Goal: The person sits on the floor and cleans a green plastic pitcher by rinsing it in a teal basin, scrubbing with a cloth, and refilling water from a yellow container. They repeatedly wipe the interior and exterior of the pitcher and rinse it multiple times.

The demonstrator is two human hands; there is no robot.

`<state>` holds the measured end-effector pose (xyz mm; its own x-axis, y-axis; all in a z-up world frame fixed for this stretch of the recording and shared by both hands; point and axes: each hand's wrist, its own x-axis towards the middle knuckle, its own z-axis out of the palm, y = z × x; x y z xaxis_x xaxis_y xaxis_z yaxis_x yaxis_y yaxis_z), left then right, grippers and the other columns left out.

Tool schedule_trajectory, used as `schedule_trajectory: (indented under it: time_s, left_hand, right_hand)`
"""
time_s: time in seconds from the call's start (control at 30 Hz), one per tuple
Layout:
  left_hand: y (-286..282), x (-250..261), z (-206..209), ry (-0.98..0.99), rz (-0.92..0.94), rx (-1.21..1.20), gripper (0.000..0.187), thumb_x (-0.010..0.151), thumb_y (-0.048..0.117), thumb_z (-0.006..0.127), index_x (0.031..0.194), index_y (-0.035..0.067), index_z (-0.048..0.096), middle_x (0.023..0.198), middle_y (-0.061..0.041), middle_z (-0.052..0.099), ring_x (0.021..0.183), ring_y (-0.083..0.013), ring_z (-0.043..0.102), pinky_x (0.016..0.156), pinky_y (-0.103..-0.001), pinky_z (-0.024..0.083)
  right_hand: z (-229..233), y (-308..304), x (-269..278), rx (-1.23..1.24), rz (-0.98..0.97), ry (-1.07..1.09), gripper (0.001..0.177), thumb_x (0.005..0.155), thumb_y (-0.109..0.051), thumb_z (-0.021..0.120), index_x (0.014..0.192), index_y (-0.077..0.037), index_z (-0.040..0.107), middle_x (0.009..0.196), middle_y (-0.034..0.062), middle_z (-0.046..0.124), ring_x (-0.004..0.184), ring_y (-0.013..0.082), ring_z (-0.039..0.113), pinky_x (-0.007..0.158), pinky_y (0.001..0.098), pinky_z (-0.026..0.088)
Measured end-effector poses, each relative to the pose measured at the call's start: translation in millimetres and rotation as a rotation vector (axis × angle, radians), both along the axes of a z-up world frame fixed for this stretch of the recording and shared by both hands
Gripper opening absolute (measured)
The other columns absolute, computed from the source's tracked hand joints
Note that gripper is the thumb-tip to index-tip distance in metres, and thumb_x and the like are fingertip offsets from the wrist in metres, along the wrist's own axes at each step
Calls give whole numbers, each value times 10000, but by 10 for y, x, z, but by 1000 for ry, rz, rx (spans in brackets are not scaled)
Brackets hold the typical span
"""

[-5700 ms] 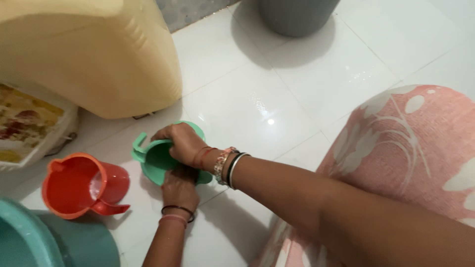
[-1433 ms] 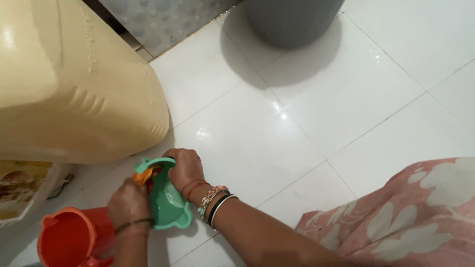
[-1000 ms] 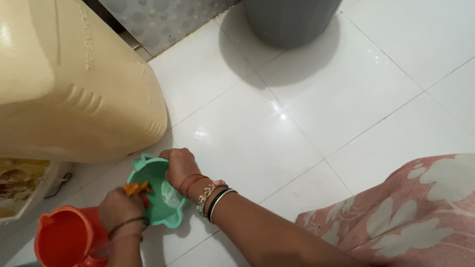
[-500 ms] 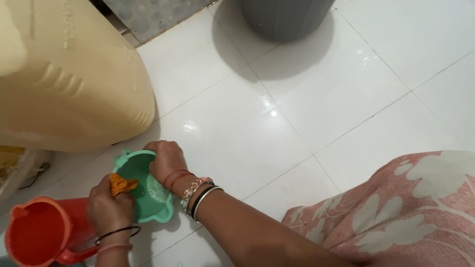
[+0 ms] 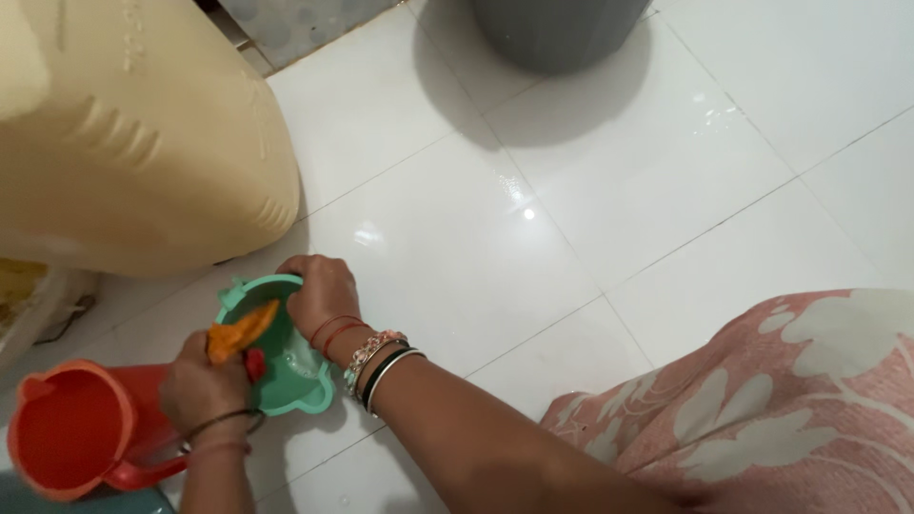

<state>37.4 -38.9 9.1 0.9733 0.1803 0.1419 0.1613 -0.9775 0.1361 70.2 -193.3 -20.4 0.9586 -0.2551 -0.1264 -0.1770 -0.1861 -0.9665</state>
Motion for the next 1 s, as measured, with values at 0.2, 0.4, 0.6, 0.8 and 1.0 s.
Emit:
schedule_trajectory:
  time_s: [0.2,0.4,0.6,0.8,1.0]
  left_hand:
    - [-268,-501,40,27,470,-921,228,923,55,595,1142,22,650,934,-60,714,852,-284,746,717,-432,621]
    - [-53,243,281,328,162,-46,235,982,188,632,1051,1,757,894,-260,715,834,-444,706,726,-534,565]
    - [19,629,114,253,-317,453,223,996,219,597,972,68,761,940,-195,758,864,-376,752,755,-476,597]
    - [88,10,42,240,92,138,274,975,233,657,1009,-18,762,925,-289,733,851,-440,724,774,-513,571]
    - [-296,-605,-146,128,736,-859,231,985,108,642,1107,-70,724,883,-208,740,723,-365,701,567,-452,539]
  right_hand:
    - [-38,6,0,40,-1,32,342,740,68,638,998,-101,785,954,190,746,888,364,733,878,404,583]
    - [-180,53,102,-185,122,-157,302,710,53,679,962,-82,778,908,211,742,909,391,715,906,439,561]
    - [-125,28,62,-147,110,-129,333,712,62,672,984,-95,784,895,202,740,888,380,721,870,427,572]
    - [96,11,-49,96,-10,-2,316,745,72,625,960,-78,801,926,186,760,872,347,746,870,384,591]
    - [110,39,-149,153,-150,-15,394,731,119,580,1017,-56,785,1005,193,761,950,340,743,916,380,572]
